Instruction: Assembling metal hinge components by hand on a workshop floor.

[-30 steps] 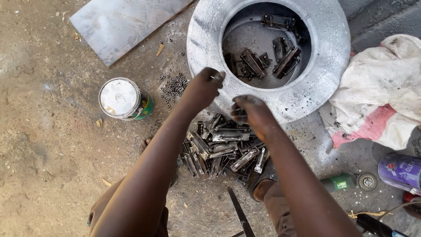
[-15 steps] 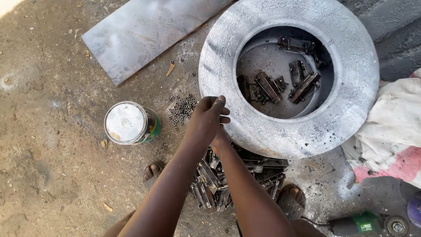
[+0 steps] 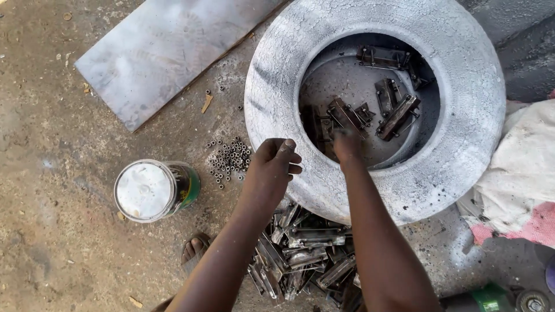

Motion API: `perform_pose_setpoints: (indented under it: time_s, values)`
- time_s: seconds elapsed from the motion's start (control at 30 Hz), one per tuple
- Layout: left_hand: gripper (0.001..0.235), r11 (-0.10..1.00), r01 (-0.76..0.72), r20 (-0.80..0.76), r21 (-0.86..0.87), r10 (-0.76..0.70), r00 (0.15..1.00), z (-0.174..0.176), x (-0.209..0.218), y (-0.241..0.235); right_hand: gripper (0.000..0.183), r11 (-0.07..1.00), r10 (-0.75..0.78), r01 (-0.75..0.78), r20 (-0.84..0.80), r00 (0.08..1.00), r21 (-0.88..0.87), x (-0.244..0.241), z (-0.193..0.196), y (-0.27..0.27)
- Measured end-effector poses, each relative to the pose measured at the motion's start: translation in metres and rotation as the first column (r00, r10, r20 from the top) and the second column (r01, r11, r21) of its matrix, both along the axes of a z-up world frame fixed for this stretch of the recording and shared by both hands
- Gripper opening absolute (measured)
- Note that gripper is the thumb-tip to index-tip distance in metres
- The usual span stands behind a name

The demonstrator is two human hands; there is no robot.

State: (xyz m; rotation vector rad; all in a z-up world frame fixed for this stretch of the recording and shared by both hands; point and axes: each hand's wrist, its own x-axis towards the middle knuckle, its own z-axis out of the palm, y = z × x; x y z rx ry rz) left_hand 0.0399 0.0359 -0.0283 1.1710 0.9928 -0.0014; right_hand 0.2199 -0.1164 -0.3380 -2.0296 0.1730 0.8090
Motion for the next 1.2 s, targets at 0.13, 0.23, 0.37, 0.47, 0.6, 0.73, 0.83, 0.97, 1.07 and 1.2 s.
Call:
perform_pose_setpoints:
  time_s: [0.13, 0.23, 0.37, 0.47, 0.6, 0.73, 0.83, 0.97, 1.07, 1.2]
  values:
    - [0.040, 1.000, 0.007, 0.002, 0.028, -0.007, 1.000, 0.006, 0.002, 0.004, 0.031, 0.986, 0.097, -0.105, -0.069, 0.993, -0.133, 0.052, -0.114, -0.008]
    - [0.040, 0.999, 0.004, -0.010, 0.034, -0.004, 1.000, 0.002, 0.002, 0.007, 0.038, 0.984, 0.070, -0.090, -0.131, 0.989, -0.154, 0.058, -0.134, 0.000]
    - [0.041, 0.999, 0.003, 0.032, 0.040, -0.004, 0.999, -0.005, 0.001, 0.011, 0.060, 0.949, 0.056, -0.081, -0.091, 0.994, -0.305, 0.063, -0.174, 0.002]
    - [0.040, 0.999, -0.003, 0.025, 0.035, 0.002, 1.000, -0.004, 0.002, 0.010, 0.050, 0.987, 0.077, -0.093, -0.118, 0.990, -0.132, 0.018, -0.031, 0.039]
    - [0.043, 0.997, 0.014, 0.038, 0.069, -0.016, 0.999, 0.006, -0.003, 0.009, 0.050, 0.931, 0.309, -0.321, -0.092, 0.947, -0.176, 0.007, 0.017, 0.048]
    - [0.044, 0.989, 0.026, -0.024, 0.144, -0.023, 0.999, 0.007, -0.013, 0.011, 0.074, 0.897, 0.169, -0.185, -0.075, 0.983, -0.400, 0.026, -0.036, 0.040]
    - [0.046, 0.987, 0.030, -0.033, 0.157, -0.025, 0.999, 0.007, -0.016, 0.012, 0.080, 0.924, 0.159, -0.168, -0.055, 0.986, -0.343, 0.038, -0.086, 0.037]
    - [0.044, 0.986, 0.043, -0.053, 0.161, -0.034, 0.998, 0.019, -0.013, 0.008, 0.066, 0.975, 0.182, -0.194, -0.113, 0.977, -0.108, 0.004, 0.031, 0.059]
    - [0.044, 0.980, 0.075, -0.023, 0.183, -0.072, 0.997, 0.014, -0.013, 0.007, 0.058, 0.950, 0.272, -0.283, -0.098, 0.957, -0.134, -0.004, 0.021, 0.071]
    - [0.042, 0.982, 0.038, 0.032, 0.186, -0.045, 0.998, 0.015, -0.015, 0.004, 0.049, 0.899, 0.393, -0.395, -0.049, 0.918, -0.189, 0.002, 0.035, 0.073]
